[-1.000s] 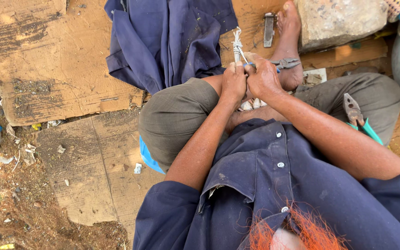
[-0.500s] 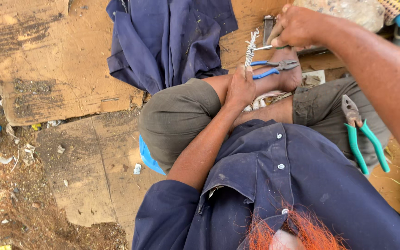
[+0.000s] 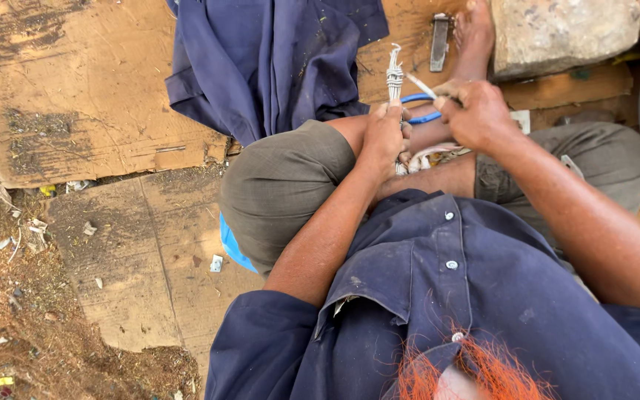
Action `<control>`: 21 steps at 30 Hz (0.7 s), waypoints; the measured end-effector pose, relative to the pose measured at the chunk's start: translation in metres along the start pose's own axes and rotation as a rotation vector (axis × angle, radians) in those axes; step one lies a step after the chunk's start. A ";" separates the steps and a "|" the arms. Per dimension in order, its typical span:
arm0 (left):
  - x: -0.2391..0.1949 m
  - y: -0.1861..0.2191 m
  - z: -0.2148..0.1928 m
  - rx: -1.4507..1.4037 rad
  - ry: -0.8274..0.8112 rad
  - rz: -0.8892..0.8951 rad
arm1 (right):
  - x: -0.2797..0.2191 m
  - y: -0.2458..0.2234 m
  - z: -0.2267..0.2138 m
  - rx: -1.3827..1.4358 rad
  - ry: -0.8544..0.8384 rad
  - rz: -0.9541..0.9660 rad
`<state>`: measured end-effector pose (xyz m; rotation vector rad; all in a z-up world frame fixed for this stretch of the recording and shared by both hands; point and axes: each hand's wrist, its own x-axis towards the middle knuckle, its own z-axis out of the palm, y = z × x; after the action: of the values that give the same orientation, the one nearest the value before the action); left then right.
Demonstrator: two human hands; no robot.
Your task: The person sits on the ground and uses pliers and a screwdriver to repair a bundle of metal fishing hooks. They bend and adjust the hooks and wires, occasionally placing the bundle into a nearby container.
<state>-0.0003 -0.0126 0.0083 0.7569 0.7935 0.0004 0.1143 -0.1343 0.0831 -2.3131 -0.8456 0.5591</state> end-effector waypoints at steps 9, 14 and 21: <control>-0.029 0.023 0.004 -0.225 -0.331 -0.184 | 0.048 0.114 -0.080 -0.648 0.619 -0.361; -0.038 0.029 0.005 -0.243 -0.422 -0.214 | 0.089 0.186 -0.082 -0.693 0.588 -0.292; -0.048 0.035 0.009 -0.262 -0.523 -0.223 | 0.088 0.213 -0.066 -0.748 0.620 -0.314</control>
<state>-0.0196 -0.0051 0.0644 0.3877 0.3628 -0.2787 0.3048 -0.2301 -0.0256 -2.6492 -1.1828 -0.7020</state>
